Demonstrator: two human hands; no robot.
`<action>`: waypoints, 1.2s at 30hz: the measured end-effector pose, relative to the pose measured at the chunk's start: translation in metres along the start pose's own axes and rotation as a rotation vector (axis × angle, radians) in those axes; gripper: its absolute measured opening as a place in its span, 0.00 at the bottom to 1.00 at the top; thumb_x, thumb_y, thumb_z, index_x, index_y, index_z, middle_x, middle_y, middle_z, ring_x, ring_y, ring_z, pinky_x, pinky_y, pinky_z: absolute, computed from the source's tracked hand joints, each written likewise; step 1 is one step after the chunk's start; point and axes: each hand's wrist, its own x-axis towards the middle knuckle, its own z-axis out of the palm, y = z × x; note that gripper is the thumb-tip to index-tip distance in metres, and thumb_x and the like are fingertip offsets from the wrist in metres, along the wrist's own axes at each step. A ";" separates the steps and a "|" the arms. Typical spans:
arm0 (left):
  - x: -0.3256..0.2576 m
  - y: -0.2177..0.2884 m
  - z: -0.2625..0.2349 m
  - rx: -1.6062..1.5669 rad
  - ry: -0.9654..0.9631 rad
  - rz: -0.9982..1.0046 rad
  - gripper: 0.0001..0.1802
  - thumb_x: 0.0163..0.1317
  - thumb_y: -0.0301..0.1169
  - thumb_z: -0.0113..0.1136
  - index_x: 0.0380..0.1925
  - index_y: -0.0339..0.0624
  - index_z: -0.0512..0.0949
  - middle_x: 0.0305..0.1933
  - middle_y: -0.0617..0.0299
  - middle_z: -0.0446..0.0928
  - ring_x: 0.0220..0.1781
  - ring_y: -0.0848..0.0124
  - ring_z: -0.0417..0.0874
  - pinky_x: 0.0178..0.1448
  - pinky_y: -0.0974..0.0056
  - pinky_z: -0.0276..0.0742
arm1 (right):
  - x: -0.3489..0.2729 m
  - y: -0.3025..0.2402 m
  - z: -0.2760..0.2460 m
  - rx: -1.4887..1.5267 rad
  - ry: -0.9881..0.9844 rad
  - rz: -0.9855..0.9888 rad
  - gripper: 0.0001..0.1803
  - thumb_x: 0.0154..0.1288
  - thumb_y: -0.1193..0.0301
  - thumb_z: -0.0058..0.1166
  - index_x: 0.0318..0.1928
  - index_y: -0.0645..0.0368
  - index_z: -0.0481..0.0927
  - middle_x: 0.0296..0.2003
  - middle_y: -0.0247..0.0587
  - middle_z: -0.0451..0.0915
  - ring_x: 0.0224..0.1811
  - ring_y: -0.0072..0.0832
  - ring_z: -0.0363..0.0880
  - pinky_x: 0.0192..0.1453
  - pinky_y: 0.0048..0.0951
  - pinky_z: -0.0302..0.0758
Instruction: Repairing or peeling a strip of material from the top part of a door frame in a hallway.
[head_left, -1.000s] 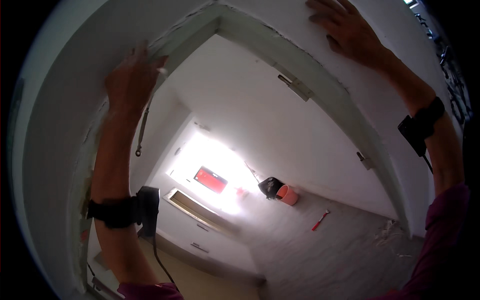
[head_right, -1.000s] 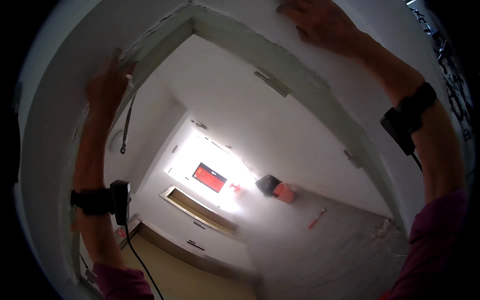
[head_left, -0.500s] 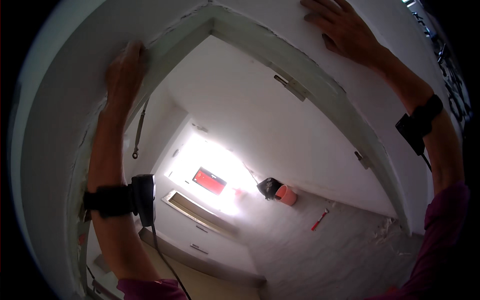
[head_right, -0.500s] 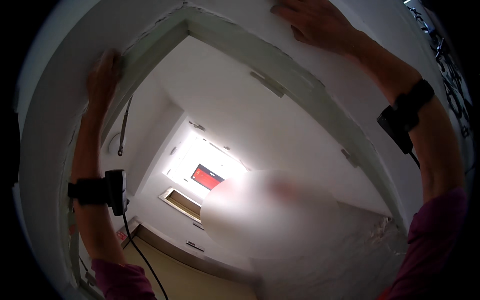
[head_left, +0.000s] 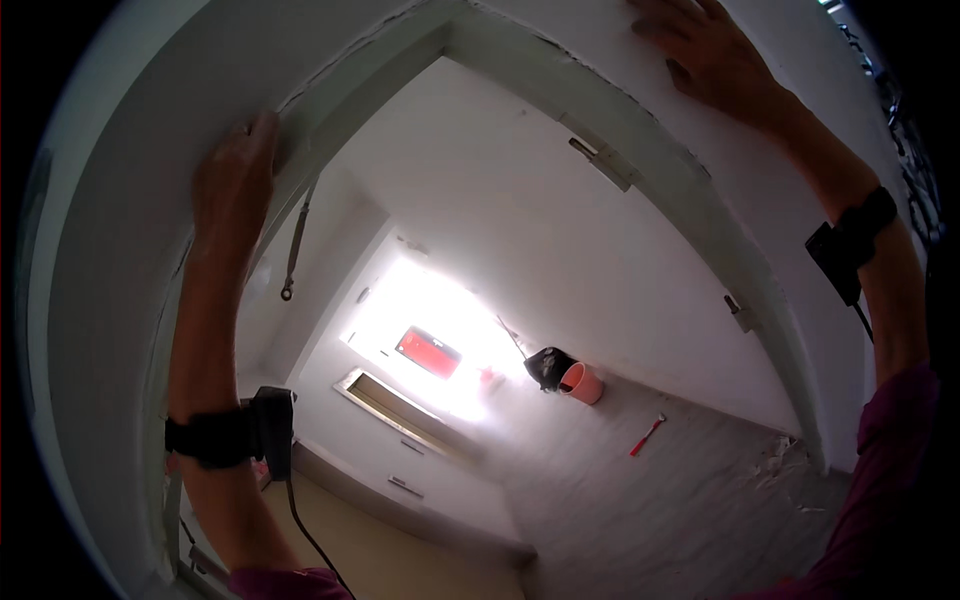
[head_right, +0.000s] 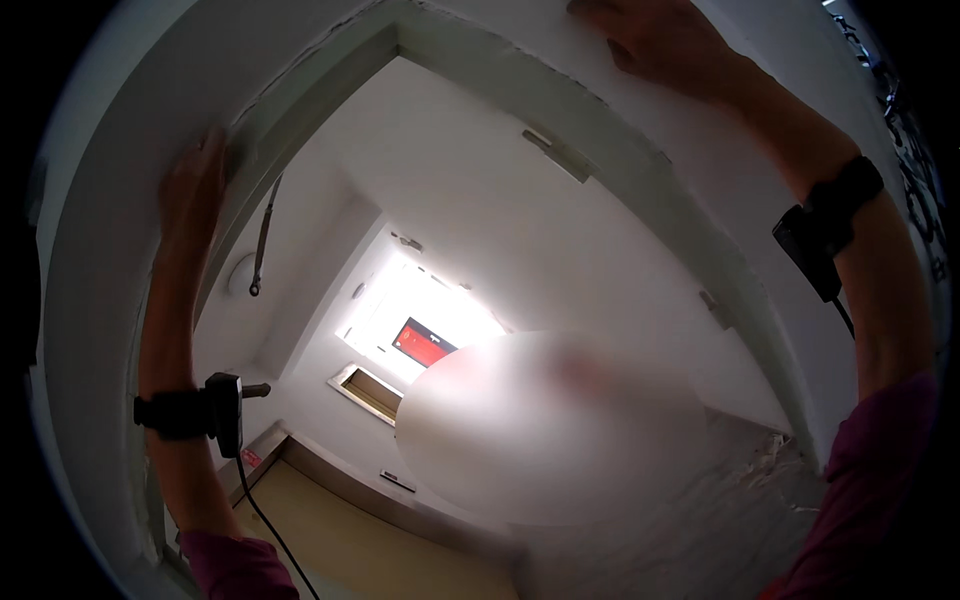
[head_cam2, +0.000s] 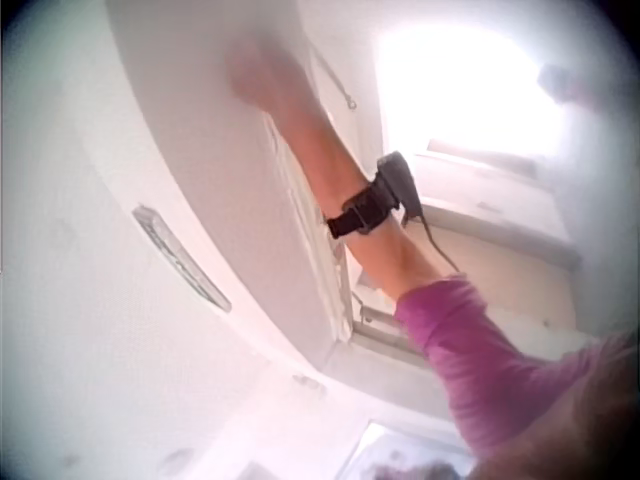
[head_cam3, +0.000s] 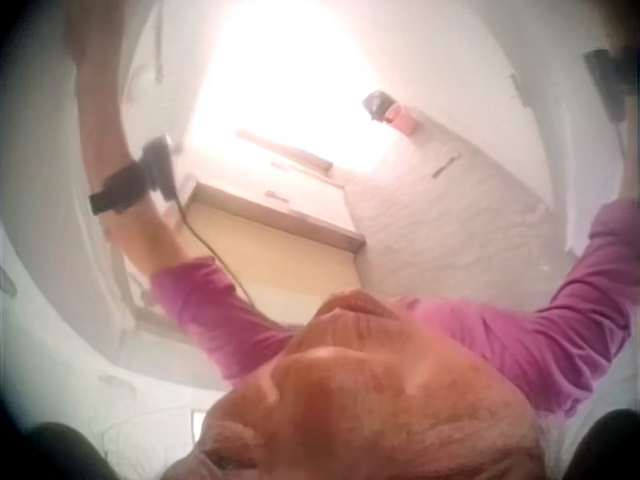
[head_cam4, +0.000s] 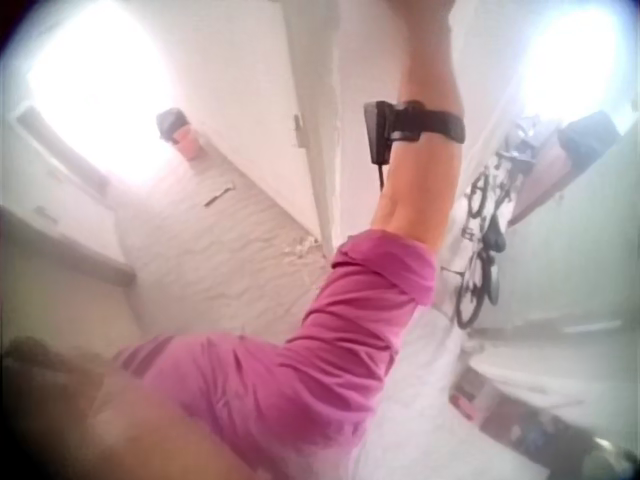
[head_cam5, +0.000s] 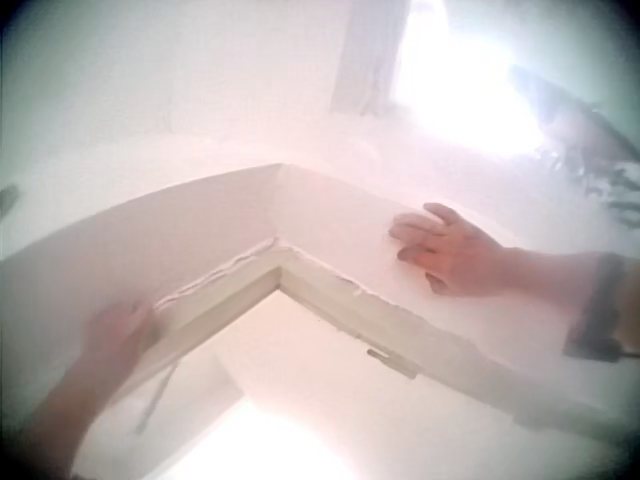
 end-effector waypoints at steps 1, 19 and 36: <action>-0.006 -0.001 -0.005 0.022 -0.051 -0.019 0.04 0.70 0.24 0.56 0.42 0.42 0.72 0.34 0.48 0.82 0.34 0.50 0.87 0.34 0.47 0.82 | -0.001 -0.001 -0.002 -0.021 -0.005 0.009 0.22 0.60 0.67 0.62 0.56 0.54 0.80 0.70 0.46 0.71 0.80 0.39 0.58 0.83 0.54 0.49; -0.016 0.002 -0.034 -0.033 -0.179 -0.109 0.12 0.75 0.42 0.57 0.39 0.45 0.78 0.28 0.49 0.84 0.30 0.51 0.88 0.35 0.47 0.82 | -0.003 0.002 -0.010 -0.056 0.110 -0.046 0.24 0.49 0.72 0.64 0.50 0.53 0.79 0.66 0.47 0.73 0.76 0.44 0.64 0.78 0.57 0.58; -0.145 -0.084 -0.079 0.127 -0.247 -0.090 0.11 0.68 0.29 0.59 0.49 0.45 0.80 0.27 0.50 0.80 0.31 0.51 0.83 0.37 0.45 0.79 | 0.004 -0.001 0.008 -0.072 0.011 0.014 0.25 0.48 0.70 0.63 0.50 0.53 0.80 0.68 0.49 0.72 0.77 0.47 0.61 0.80 0.60 0.53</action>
